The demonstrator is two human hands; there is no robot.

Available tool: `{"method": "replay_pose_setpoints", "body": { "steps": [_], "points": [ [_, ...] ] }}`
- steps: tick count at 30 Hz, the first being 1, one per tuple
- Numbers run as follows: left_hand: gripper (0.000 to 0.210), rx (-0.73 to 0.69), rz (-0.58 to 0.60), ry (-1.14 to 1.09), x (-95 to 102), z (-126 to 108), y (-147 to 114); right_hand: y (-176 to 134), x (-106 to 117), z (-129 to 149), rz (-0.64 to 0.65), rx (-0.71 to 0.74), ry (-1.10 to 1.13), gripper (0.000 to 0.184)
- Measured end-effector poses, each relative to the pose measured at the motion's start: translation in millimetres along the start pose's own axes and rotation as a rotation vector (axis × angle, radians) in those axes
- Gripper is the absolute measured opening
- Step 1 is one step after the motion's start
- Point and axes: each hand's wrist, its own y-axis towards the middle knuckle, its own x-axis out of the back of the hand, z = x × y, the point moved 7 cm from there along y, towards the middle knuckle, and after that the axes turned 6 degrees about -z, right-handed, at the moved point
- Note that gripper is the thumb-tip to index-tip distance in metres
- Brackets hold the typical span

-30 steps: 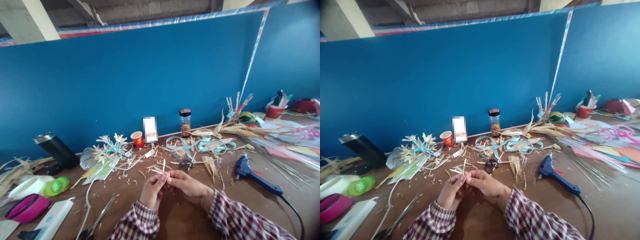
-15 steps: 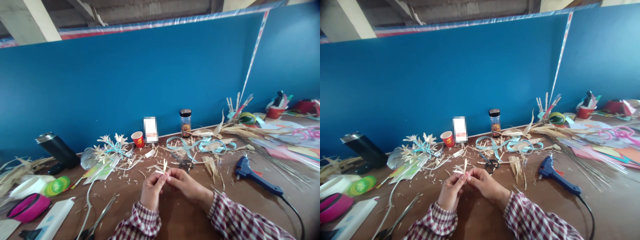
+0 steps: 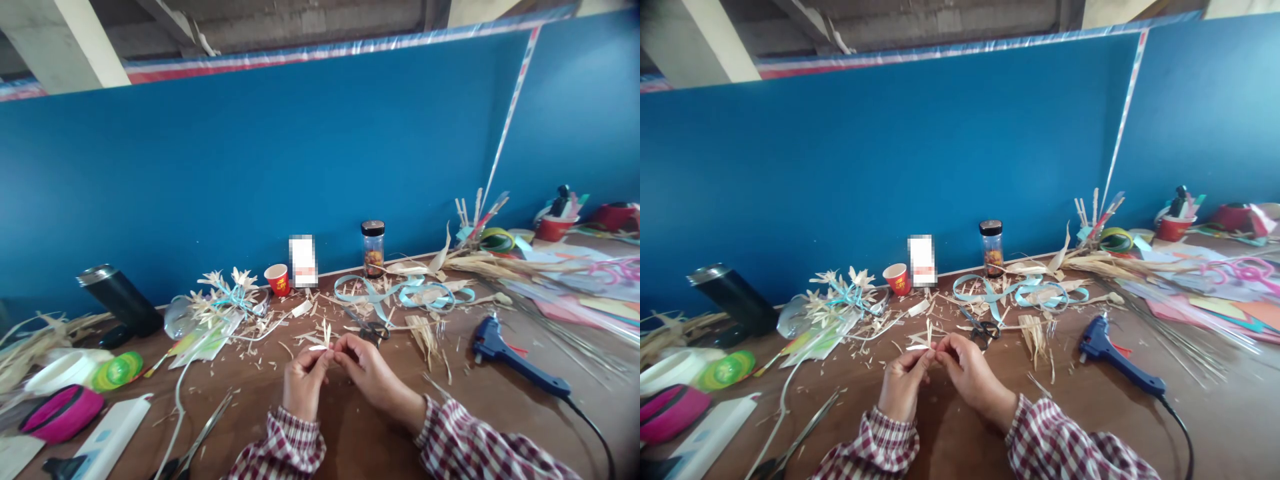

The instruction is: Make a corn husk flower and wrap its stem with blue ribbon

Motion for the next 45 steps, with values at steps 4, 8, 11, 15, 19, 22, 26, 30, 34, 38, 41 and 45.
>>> {"method": "replay_pose_setpoints", "body": {
  "steps": [4,8,11,15,19,22,26,30,34,38,41,45],
  "points": [
    [0.025,0.031,0.006,0.005,0.0,9.0,0.7,-2.5,0.1,0.5,-0.033,0.067,-0.101,0.010],
    [0.024,0.054,-0.008,-0.053,0.7,13.8,1.6,-4.3,-1.2,3.1,-0.017,0.100,-0.090,0.011],
    [0.024,0.075,-0.004,-0.095,0.9,16.1,3.3,-4.3,-1.8,4.7,0.004,0.078,-0.064,0.012],
    [0.022,0.090,0.000,-0.115,1.5,16.9,5.4,-3.4,-2.5,5.6,0.030,0.054,-0.034,0.014],
    [0.020,0.080,-0.010,-0.096,1.6,13.7,4.6,-2.5,-2.7,2.3,0.039,0.044,-0.028,0.013],
    [0.020,0.049,-0.016,-0.072,0.9,9.7,3.3,-2.5,-2.9,-1.5,0.031,0.034,-0.030,0.012],
    [0.019,0.013,-0.004,-0.066,0.1,7.7,2.9,-3.1,-4.3,-1.9,0.043,0.023,-0.028,0.013],
    [0.018,-0.022,0.002,-0.044,0.9,5.3,2.8,-3.6,-5.0,2.6,0.061,0.044,-0.026,0.014],
    [0.020,-0.074,0.009,0.015,1.0,-6.3,1.0,-4.4,-4.4,6.6,0.075,0.075,-0.033,0.011],
    [0.016,-0.252,-0.013,0.141,1.8,-31.8,-3.9,-6.1,-0.9,15.5,0.047,0.106,-0.100,0.009],
    [0.017,-0.408,-0.048,0.216,2.1,-49.0,-9.9,-7.3,1.8,23.9,0.021,0.088,-0.090,0.014],
    [0.017,-0.513,-0.071,0.258,-0.3,-56.1,-16.5,-7.6,4.9,28.0,-0.002,0.028,0.011,0.024]
  ]
}}
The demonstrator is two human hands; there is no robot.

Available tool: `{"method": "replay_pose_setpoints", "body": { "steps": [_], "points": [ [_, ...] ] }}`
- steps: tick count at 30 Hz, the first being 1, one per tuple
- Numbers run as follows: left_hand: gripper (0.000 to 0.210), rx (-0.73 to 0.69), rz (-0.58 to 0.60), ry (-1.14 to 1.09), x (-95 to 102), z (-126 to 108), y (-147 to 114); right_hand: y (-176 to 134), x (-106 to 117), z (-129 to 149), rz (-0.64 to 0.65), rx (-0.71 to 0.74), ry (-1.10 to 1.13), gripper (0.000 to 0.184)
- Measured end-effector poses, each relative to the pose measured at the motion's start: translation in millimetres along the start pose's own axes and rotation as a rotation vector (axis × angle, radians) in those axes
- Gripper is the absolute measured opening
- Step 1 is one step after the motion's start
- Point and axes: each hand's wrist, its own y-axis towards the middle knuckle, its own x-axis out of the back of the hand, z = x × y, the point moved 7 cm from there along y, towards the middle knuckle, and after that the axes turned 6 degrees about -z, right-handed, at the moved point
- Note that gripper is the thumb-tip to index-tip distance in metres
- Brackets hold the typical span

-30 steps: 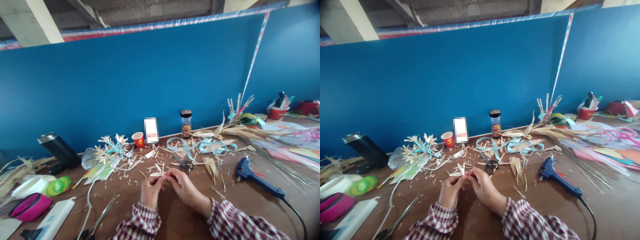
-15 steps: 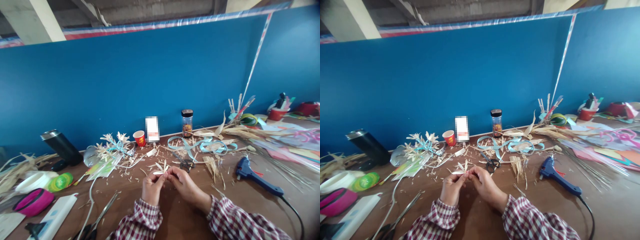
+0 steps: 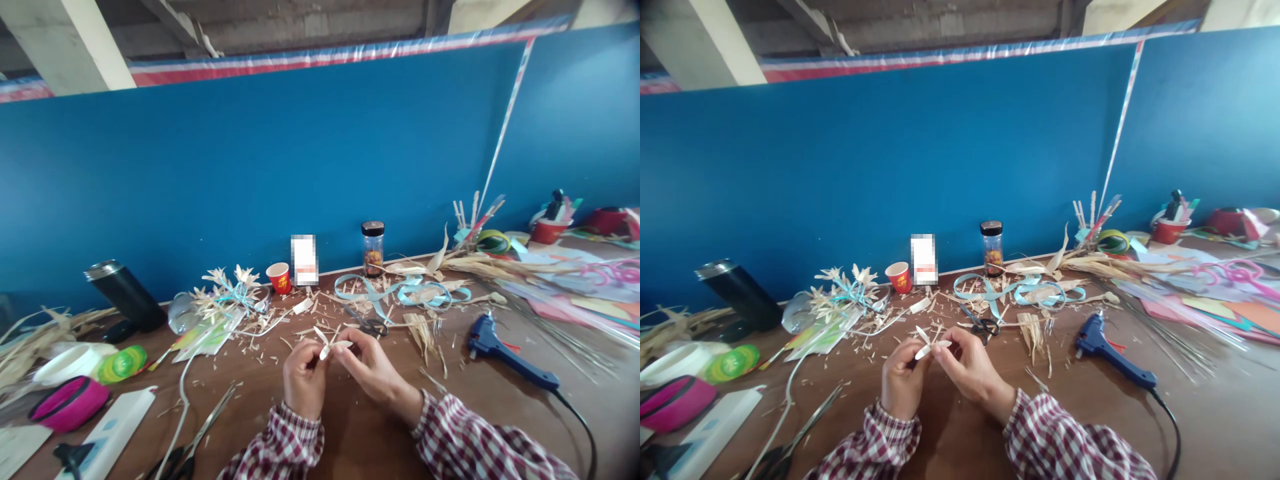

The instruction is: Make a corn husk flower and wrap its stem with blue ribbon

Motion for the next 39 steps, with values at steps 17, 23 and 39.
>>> {"method": "replay_pose_setpoints", "body": {
  "steps": [17,23,39],
  "points": [
    [0.017,0.087,0.110,0.000,-13.1,14.2,-8.3,4.5,7.7,-11.2,-0.111,0.010,-0.029,0.028],
    [0.016,0.148,0.111,-0.017,-12.5,15.3,-10.5,4.1,6.5,-12.0,-0.113,0.010,0.008,0.028],
    [0.016,0.239,0.136,-0.118,-19.7,23.5,-14.6,6.3,2.1,-22.9,-0.077,-0.081,0.068,0.029]
  ]
}}
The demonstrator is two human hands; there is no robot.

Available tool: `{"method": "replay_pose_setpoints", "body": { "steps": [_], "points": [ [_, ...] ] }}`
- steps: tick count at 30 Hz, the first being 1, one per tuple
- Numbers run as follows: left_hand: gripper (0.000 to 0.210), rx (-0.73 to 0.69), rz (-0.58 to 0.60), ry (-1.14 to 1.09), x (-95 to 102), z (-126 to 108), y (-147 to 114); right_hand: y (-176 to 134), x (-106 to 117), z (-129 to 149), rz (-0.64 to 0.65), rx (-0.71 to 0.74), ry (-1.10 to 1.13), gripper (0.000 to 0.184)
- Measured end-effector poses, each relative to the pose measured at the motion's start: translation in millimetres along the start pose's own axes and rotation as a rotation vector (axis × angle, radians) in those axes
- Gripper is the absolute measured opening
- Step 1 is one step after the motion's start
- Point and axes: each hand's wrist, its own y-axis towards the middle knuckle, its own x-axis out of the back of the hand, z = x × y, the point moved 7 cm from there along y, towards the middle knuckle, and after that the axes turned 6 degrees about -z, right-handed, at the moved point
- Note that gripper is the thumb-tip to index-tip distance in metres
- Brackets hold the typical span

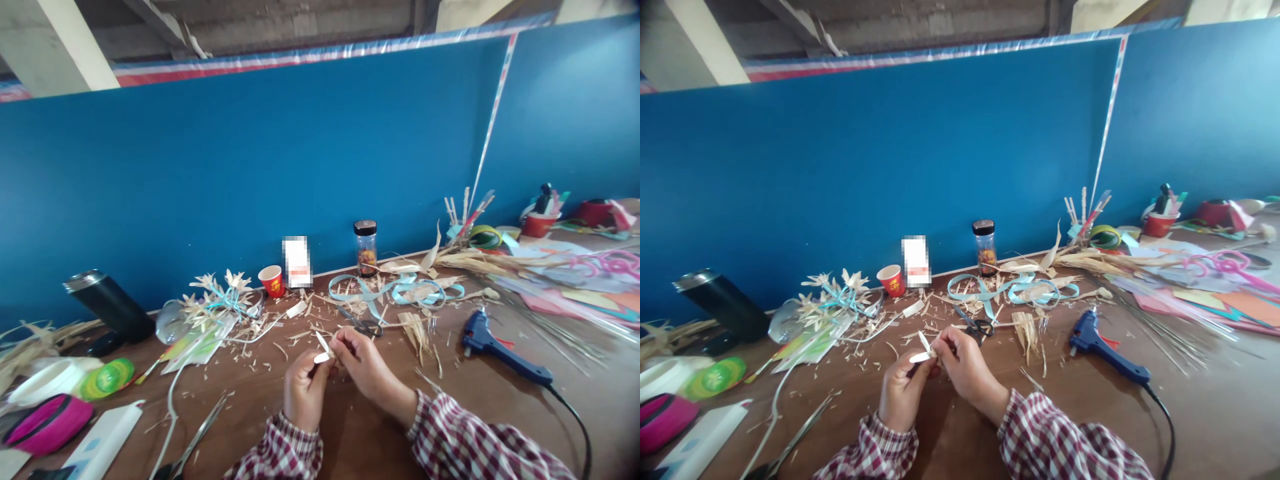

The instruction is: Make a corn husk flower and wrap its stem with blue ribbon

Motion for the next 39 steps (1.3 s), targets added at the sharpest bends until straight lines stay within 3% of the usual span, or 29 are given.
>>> {"method": "replay_pose_setpoints", "body": {
  "steps": [6,11,16,21,30,39],
  "points": [
    [0.017,0.168,-0.074,-0.044,2.3,11.5,0.3,2.2,3.7,-9.8,0.000,-0.103,0.119,0.036],
    [0.016,0.144,-0.112,0.029,6.9,8.8,1.2,0.1,8.1,2.0,0.014,-0.063,0.078,0.041],
    [0.014,0.123,-0.062,0.003,1.6,7.0,-0.5,-0.1,2.4,-1.6,0.011,-0.026,0.057,0.030],
    [0.015,0.236,-0.028,-0.064,-3.2,13.5,-1.5,1.7,-1.4,-15.6,0.012,-0.073,0.103,0.025],
    [0.014,0.345,0.013,-0.160,-6.2,16.4,-0.6,1.5,0.3,-12.2,0.015,-0.097,0.162,0.024],
    [0.016,0.320,0.010,-0.164,-6.0,12.0,-0.9,0.1,-4.7,-14.8,0.063,-0.151,0.241,0.024]
  ]
}}
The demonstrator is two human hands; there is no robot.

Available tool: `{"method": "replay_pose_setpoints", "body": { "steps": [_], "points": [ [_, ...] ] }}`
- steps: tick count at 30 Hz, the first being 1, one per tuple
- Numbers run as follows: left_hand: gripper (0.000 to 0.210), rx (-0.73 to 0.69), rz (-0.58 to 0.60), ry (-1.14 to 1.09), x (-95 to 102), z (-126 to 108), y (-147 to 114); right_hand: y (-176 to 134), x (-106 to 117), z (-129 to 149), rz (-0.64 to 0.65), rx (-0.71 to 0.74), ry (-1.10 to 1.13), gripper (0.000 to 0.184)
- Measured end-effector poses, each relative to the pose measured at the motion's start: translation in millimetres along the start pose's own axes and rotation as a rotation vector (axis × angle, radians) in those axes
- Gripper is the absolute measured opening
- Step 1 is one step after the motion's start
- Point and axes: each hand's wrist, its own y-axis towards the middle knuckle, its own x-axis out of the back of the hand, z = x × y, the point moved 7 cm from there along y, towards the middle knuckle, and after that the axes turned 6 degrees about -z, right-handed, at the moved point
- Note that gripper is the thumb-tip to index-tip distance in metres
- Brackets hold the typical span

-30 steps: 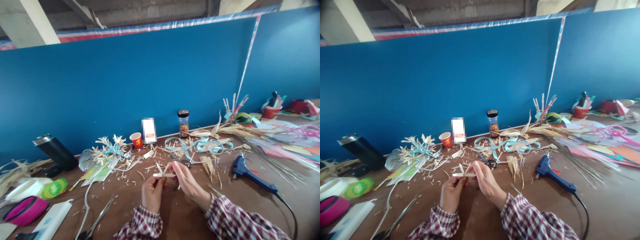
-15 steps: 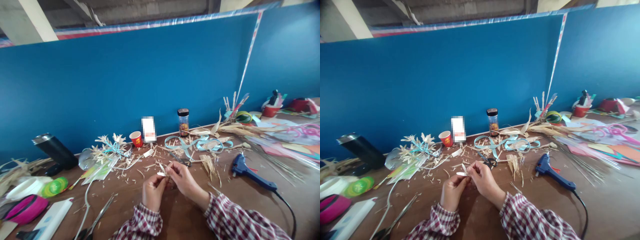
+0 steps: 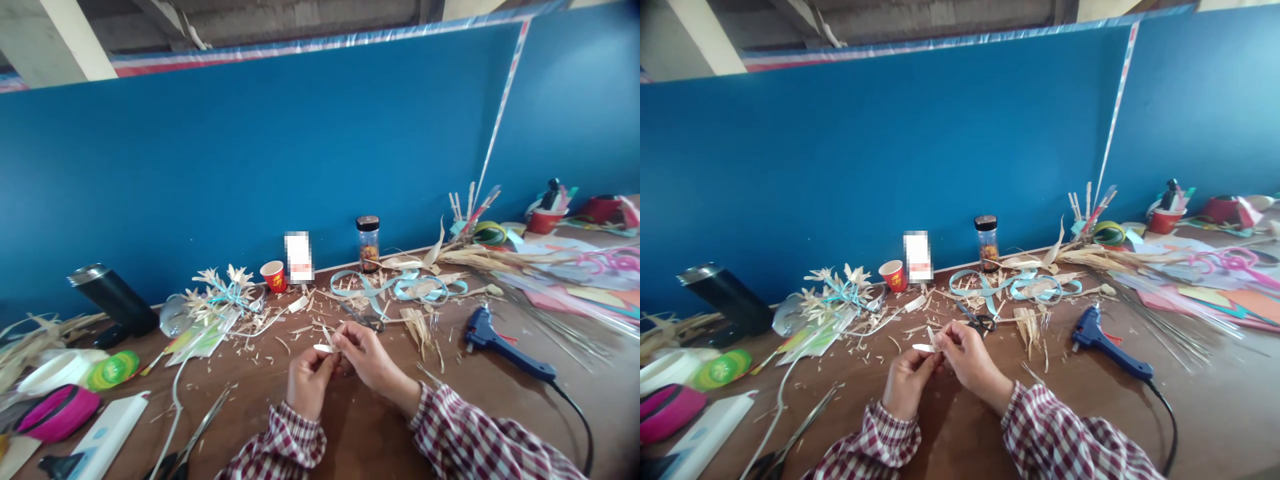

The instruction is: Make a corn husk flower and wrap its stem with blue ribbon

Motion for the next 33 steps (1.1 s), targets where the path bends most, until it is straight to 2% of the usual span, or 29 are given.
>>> {"method": "replay_pose_setpoints", "body": {
  "steps": [8,13,21,26,30,33],
  "points": [
    [0.020,0.172,0.043,-0.139,-4.3,24.6,1.5,3.2,3.4,-6.5,-0.009,-0.030,-0.028,0.027],
    [0.026,0.264,0.013,-0.235,-4.4,33.2,1.3,5.6,8.9,-6.6,-0.044,0.028,-0.084,0.027],
    [0.023,0.185,0.041,-0.201,-5.2,24.0,-0.1,6.9,7.2,-6.4,-0.020,0.015,-0.038,0.032],
    [0.026,0.266,-0.023,-0.302,-1.9,31.7,2.9,7.1,8.7,-2.8,-0.005,-0.037,-0.001,0.039],
    [0.028,0.247,-0.053,-0.312,2.4,30.3,7.2,5.8,8.3,-0.5,0.018,-0.032,-0.004,0.038],
    [0.028,0.242,-0.086,-0.320,6.1,29.4,8.9,3.1,2.0,3.2,0.082,-0.003,-0.010,0.032]
  ]
}}
